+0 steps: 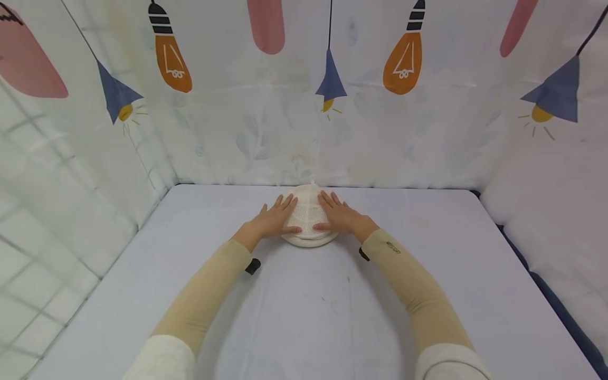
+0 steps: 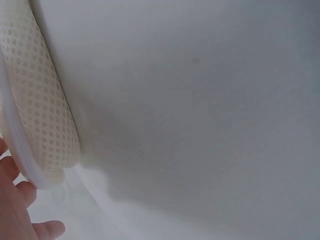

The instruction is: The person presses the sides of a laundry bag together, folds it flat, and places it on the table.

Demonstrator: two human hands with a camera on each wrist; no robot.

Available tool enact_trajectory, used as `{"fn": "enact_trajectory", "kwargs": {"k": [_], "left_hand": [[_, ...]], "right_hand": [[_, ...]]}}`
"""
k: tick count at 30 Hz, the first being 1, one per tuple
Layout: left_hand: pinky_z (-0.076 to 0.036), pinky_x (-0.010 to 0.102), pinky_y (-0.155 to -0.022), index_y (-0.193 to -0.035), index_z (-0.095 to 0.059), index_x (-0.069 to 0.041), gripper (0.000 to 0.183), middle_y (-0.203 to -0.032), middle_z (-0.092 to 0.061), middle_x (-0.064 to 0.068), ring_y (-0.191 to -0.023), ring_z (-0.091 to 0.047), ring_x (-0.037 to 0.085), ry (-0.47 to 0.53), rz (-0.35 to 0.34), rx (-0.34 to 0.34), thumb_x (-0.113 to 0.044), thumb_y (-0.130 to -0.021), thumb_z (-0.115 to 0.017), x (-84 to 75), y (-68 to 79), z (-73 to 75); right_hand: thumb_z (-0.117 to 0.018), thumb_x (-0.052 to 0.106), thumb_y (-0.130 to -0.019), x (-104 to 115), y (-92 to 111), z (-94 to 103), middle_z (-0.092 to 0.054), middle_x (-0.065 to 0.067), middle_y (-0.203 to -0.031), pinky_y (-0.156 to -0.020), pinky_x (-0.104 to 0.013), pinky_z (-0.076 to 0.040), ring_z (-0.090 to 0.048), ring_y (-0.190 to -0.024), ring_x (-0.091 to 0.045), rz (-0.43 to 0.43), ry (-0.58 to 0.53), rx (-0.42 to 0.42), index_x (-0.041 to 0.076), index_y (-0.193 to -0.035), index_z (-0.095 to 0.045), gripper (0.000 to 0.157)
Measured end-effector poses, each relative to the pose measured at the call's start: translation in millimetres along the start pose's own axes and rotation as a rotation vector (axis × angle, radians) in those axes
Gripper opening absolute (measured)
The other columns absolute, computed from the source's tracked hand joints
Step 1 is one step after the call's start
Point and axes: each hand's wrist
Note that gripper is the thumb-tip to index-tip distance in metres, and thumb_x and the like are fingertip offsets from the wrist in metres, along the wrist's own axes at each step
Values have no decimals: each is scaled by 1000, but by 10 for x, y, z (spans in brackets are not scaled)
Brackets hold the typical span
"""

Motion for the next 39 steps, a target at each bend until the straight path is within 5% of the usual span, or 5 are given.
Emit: {"fn": "enact_trajectory", "kwargs": {"k": [12,39], "left_hand": [[-8,63,-104,-149,5,-9,98,-154,10,6,-139,10,30,-39,36,-24,-67,-85,-41,-90,38,-43],[-7,65,-102,-148,9,-7,101,-153,15,7,-137,16,31,-40,60,12,-68,-84,-41,-90,14,-117]], "right_hand": [[-37,74,-81,-13,-6,-138,15,-7,-154,-107,-55,-10,12,-138,-31,-133,3,-51,6,-147,11,107],[-38,68,-86,51,-52,-192,17,-10,-153,-107,-56,-6,15,-137,-33,-186,75,25,5,-146,14,102]]}}
Point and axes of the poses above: each hand's wrist, its own y-axis away from the middle knuckle, its own z-axis out of the back of the hand, x = y × z
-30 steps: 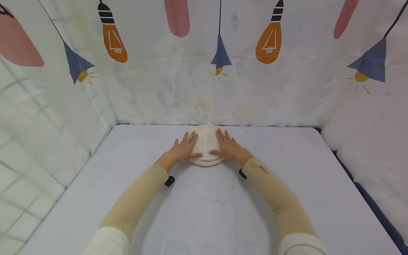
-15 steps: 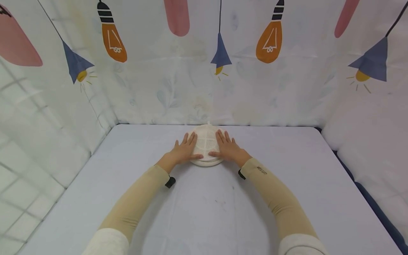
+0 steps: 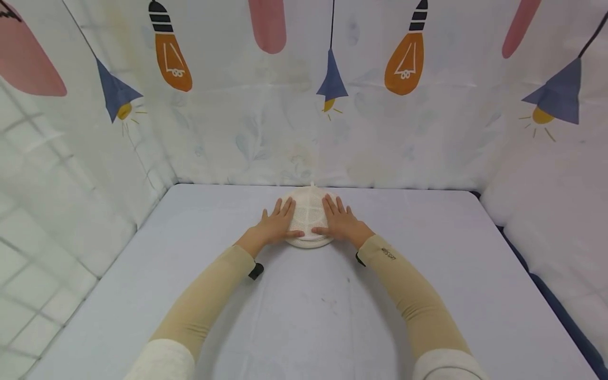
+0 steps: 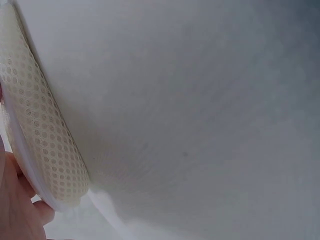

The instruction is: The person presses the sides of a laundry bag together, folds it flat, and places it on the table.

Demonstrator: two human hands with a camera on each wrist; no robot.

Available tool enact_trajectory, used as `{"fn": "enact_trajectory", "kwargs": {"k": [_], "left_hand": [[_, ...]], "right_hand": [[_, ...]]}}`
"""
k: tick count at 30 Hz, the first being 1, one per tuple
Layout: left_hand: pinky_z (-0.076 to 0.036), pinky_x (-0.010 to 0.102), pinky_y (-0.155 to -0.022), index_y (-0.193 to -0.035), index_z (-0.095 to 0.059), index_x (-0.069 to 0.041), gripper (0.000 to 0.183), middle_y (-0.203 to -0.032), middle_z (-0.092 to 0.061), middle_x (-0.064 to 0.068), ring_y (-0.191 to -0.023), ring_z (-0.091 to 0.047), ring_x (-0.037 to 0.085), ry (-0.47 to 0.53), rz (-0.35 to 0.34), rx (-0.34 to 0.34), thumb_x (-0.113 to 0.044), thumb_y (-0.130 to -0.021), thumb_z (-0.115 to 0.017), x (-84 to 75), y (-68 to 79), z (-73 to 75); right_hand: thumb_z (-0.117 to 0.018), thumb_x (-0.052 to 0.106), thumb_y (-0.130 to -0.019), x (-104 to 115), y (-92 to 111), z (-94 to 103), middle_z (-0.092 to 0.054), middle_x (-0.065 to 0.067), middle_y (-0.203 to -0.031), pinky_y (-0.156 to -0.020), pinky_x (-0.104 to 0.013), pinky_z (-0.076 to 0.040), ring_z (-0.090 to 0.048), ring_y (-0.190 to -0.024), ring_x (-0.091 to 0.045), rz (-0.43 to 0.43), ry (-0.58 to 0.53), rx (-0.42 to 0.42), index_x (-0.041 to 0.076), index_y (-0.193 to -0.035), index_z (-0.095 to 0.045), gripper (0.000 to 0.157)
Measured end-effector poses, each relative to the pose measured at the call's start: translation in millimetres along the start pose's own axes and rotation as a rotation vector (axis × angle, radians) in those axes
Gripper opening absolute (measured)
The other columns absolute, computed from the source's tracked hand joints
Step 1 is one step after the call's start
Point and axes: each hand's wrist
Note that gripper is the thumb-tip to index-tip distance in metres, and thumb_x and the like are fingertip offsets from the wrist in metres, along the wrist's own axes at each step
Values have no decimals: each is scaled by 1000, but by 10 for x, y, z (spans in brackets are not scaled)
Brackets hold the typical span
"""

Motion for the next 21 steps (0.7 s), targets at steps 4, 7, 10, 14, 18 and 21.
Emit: {"fn": "enact_trajectory", "kwargs": {"k": [4,7,10,14,18,21], "left_hand": [[-7,64,-103,-148,9,-7,102,-153,15,7,-137,16,31,-3,-2,1,-68,-84,-41,-5,-5,1],[-8,64,-103,-148,9,-7,101,-153,15,8,-137,15,32,-6,-2,2,-68,-84,-41,-13,-2,14],[-9,64,-103,-148,7,-7,101,-154,13,8,-138,13,32,-7,-2,-4,-67,-84,-42,-24,2,30],[-9,63,-103,-149,7,-8,100,-154,12,7,-138,12,31,-18,-4,-5,-67,-84,-41,-35,9,45],[-9,62,-104,-149,5,-9,98,-154,10,6,-139,11,31,-27,-4,-13,-66,-85,-42,-31,27,65],[-9,62,-104,-149,4,-9,97,-154,10,6,-139,10,31,-29,-8,-18,-66,-86,-42,-17,43,71]], "right_hand": [[-38,69,-86,-13,-4,-16,18,-10,-153,-108,-55,-8,16,-137,-33,2,-5,2,5,-146,15,102],[-36,70,-86,-22,-5,-28,20,-10,-152,-108,-54,-9,16,-137,-33,10,3,2,4,-146,16,103],[-37,68,-87,-20,6,-18,19,-11,-152,-108,-54,-10,15,-137,-34,16,3,0,3,-145,15,102],[-39,67,-87,-13,30,11,17,-11,-152,-107,-55,-9,14,-137,-34,10,-15,-1,3,-146,14,101],[-37,69,-87,-15,39,20,16,-11,-153,-108,-54,-8,14,-137,-32,15,-7,-9,3,-146,14,102],[-37,68,-87,-14,46,28,14,-12,-153,-108,-54,-7,14,-138,-31,30,0,-29,1,-146,11,102]]}}
Point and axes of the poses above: each hand's wrist, its own y-axis away from the middle knuckle, its own z-axis out of the back of the hand, x = y × z
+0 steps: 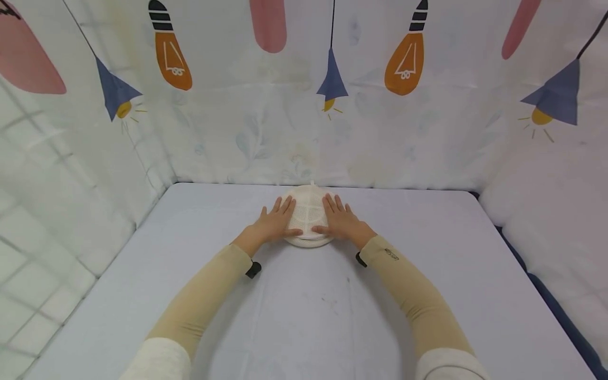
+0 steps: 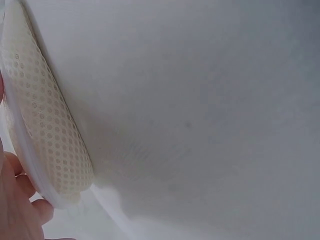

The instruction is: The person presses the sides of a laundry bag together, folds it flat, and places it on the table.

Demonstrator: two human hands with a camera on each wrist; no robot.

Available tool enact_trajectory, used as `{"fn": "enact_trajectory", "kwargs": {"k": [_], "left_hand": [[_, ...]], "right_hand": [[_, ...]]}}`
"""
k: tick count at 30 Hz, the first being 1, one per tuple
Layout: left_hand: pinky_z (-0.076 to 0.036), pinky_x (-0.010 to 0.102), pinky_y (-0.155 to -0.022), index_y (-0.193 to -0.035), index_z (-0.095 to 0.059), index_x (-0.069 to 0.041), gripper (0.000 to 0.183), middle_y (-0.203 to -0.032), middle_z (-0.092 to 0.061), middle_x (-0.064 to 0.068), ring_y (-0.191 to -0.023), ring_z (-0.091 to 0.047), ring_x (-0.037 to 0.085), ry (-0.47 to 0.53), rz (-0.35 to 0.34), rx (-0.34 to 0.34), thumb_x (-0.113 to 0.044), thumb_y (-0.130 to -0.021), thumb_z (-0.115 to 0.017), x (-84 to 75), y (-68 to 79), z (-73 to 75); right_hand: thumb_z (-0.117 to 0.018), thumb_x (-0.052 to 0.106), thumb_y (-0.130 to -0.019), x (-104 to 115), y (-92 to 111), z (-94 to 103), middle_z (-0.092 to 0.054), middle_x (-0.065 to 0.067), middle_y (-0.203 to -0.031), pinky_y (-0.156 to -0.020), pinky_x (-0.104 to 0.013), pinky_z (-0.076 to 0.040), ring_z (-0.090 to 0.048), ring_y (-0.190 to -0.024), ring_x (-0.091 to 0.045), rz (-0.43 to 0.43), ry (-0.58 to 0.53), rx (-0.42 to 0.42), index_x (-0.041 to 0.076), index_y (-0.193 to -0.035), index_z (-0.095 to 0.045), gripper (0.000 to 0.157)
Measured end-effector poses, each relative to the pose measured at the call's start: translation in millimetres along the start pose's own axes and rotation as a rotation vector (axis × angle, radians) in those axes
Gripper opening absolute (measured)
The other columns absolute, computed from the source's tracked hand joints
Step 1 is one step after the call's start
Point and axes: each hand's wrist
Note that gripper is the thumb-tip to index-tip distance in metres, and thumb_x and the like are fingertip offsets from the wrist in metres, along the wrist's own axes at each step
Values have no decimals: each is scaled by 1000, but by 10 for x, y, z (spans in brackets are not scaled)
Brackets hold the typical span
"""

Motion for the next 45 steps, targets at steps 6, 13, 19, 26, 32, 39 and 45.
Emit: {"fn": "enact_trajectory", "kwargs": {"k": [6,13,19,26,32,39,45], "left_hand": [[-7,62,-104,-149,6,-9,97,-154,12,6,-139,11,30,0,-4,-2,-66,-86,-41,19,8,-22],[-7,63,-104,-149,6,-8,97,-154,13,6,-139,11,30,23,18,-18,-66,-86,-40,39,39,-98],[-8,64,-103,-148,7,-8,96,-153,14,8,-138,12,31,43,15,-26,-65,-87,-39,26,59,-121],[-9,64,-103,-148,8,-8,96,-153,14,7,-138,13,31,42,23,-18,-64,-87,-40,1,61,-105],[-8,62,-104,-148,9,-9,97,-153,16,7,-137,16,29,46,26,-2,-66,-87,-39,-12,65,-86],[-7,62,-104,-149,4,-6,95,-154,10,9,-138,13,30,47,24,-4,-64,-88,-39,-30,72,-70],[-9,61,-105,-148,7,-7,96,-154,13,9,-138,14,32,21,46,18,-64,-88,-39,-41,43,-81]], "right_hand": [[-40,63,-89,12,25,19,10,-16,-153,-109,-51,-7,12,-138,-31,37,5,-26,-2,-146,8,99],[-44,60,-90,90,89,13,11,-17,-152,-108,-52,-9,10,-138,-33,68,-43,-13,-3,-145,9,99],[-41,64,-88,105,97,-21,15,-14,-152,-109,-51,-9,13,-138,-31,48,-36,4,1,-146,12,100],[-41,63,-88,101,91,-36,15,-15,-152,-108,-52,-11,13,-138,-32,49,-24,2,0,-145,11,100],[-38,65,-88,96,98,-38,18,-13,-152,-109,-51,-9,16,-137,-29,36,-9,26,2,-145,14,100],[-40,62,-90,99,94,-18,17,-15,-152,-108,-52,-10,14,-138,-31,42,-4,47,0,-145,13,98],[-39,62,-90,124,90,18,16,-17,-152,-108,-52,-11,13,-137,-32,29,30,73,-1,-145,12,98]]}}
Point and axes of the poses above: each hand's wrist, its own y-axis away from the middle knuckle, its own z-axis out of the back of the hand, x = y × z
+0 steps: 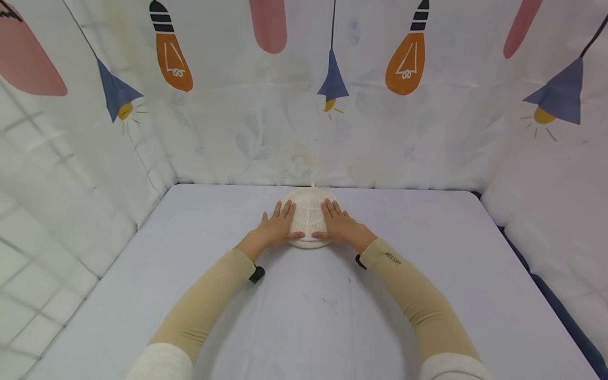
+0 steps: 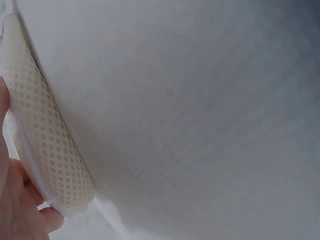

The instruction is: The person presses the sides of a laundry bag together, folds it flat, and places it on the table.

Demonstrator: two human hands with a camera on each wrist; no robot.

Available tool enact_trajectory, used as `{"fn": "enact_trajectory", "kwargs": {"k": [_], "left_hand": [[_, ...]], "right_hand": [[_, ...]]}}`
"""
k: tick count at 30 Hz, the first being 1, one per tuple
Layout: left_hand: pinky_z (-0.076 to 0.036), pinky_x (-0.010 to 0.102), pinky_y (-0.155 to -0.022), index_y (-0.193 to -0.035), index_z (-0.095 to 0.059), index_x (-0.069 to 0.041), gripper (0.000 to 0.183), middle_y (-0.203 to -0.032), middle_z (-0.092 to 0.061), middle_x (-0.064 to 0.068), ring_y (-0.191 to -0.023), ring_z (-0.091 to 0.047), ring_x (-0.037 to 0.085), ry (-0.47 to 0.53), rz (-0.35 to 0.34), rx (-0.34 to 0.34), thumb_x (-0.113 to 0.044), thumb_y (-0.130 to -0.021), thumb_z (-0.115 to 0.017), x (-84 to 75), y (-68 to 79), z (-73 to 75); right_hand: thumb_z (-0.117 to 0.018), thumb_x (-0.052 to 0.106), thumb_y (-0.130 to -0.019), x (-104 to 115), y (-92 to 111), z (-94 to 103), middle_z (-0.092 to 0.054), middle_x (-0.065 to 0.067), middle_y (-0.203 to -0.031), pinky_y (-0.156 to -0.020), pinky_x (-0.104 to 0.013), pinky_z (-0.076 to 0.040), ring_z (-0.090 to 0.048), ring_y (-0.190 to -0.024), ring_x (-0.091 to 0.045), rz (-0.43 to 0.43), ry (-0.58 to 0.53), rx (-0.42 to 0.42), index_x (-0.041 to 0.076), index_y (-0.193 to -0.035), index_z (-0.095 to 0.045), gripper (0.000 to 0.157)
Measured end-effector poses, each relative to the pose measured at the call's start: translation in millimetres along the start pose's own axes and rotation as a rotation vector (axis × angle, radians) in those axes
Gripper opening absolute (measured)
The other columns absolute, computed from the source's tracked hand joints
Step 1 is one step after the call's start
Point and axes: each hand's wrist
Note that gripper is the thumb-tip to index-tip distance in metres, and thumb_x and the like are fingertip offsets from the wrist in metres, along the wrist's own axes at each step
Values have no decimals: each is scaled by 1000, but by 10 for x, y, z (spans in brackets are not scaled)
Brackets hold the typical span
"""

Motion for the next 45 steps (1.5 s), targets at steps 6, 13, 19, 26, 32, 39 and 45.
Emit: {"fn": "enact_trajectory", "kwargs": {"k": [6,13,19,26,32,39,45], "left_hand": [[-10,63,-103,-149,4,-6,96,-154,10,10,-138,11,33,-15,8,10,-64,-87,-41,-22,-12,-9],[-12,63,-103,-149,2,-5,96,-154,9,12,-138,9,34,-43,10,6,-65,-87,-41,-20,-42,-14],[-12,63,-103,-149,2,-5,96,-154,8,11,-138,10,34,-47,14,7,-65,-87,-41,-11,-62,-30],[-12,63,-103,-149,2,-6,96,-154,8,11,-138,10,34,-32,25,19,-65,-87,-41,-12,-76,-37],[-11,62,-103,-149,2,-7,95,-154,9,11,-138,10,34,-33,34,35,-64,-87,-41,-28,-65,-32],[-12,62,-103,-149,1,-6,94,-154,7,11,-138,9,33,-49,29,19,-65,-88,-40,-23,-64,-11],[-11,63,-103,-149,2,-6,94,-154,8,11,-138,10,33,-49,17,19,-65,-88,-38,-5,-64,-16]], "right_hand": [[-40,61,-91,34,18,13,14,-18,-151,-108,-53,-10,13,-137,-34,-10,4,20,-2,-146,9,97],[-39,61,-91,61,30,25,15,-17,-152,-109,-52,-9,13,-138,-32,-24,5,19,-1,-146,10,96],[-39,61,-91,59,12,24,15,-16,-152,-109,-51,-9,13,-138,-31,-27,18,25,0,-146,9,96],[-39,60,-91,62,5,38,14,-16,-152,-108,-52,-9,12,-138,-32,-29,16,39,-1,-146,9,95],[-38,61,-91,48,-15,23,15,-15,-152,-109,-51,-9,13,-138,-31,-37,16,51,0,-146,11,95],[-38,61,-91,4,-36,44,15,-17,-152,-108,-52,-11,13,-138,-32,-13,15,47,-1,-146,10,96],[-40,60,-91,-13,-34,46,16,-16,-152,-108,-52,-11,14,-137,-32,3,-13,39,0,-146,11,96]]}}
Point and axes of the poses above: each hand's wrist, its own y-axis away from the middle knuckle, its own z-axis out of the back of the hand, x = y × z
